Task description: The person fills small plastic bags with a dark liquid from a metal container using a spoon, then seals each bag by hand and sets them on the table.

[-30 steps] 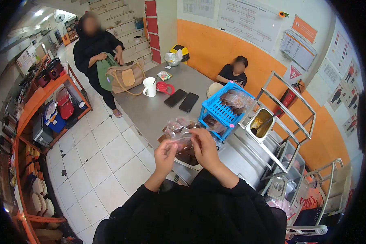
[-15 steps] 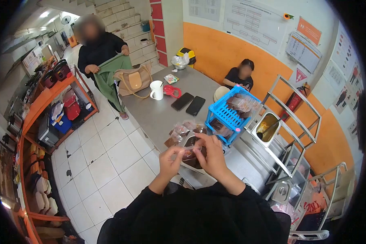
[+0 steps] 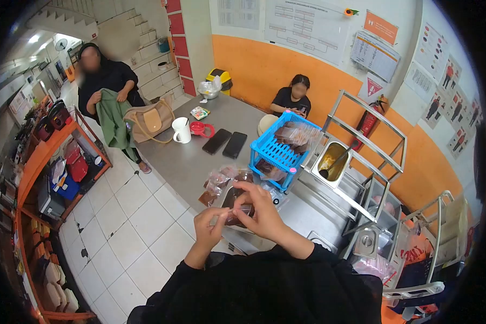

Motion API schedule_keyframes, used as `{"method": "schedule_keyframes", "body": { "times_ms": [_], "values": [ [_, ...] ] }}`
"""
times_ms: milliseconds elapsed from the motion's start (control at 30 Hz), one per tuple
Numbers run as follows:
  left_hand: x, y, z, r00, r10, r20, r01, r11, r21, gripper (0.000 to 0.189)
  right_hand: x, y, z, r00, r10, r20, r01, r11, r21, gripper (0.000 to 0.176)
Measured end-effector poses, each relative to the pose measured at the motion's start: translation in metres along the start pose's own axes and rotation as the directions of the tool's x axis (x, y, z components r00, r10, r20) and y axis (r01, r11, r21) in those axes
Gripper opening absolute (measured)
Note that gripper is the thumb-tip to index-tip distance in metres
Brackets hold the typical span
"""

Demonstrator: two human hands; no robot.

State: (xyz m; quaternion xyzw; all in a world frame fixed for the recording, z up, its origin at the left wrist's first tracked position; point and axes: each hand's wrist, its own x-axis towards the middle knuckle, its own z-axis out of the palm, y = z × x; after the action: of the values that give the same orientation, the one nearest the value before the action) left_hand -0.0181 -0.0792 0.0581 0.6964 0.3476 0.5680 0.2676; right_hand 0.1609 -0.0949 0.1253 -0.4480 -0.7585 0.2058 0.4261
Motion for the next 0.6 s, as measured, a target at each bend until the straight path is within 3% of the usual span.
{"method": "schedule_keyframes", "body": {
  "times_ms": [133,367,600],
  "values": [
    [-0.001,0.003,0.001,1.000,-0.010,-0.003,0.010,1.000,0.017,0.008,-0.002,0.001,0.001,1.000,0.013,-0.008,-0.012,0.998,0.058,0.062],
    [-0.012,0.000,0.008,1.000,-0.024,-0.007,0.025,0.998,0.049,0.009,-0.010,0.001,0.010,0.997,-0.065,-0.045,0.060,0.993,-0.099,0.063],
    [-0.013,0.000,0.016,0.999,-0.004,0.044,0.000,0.995,0.096,0.006,-0.023,0.008,0.012,1.000,-0.001,-0.018,0.001,1.000,-0.002,0.057]
  ]
}}
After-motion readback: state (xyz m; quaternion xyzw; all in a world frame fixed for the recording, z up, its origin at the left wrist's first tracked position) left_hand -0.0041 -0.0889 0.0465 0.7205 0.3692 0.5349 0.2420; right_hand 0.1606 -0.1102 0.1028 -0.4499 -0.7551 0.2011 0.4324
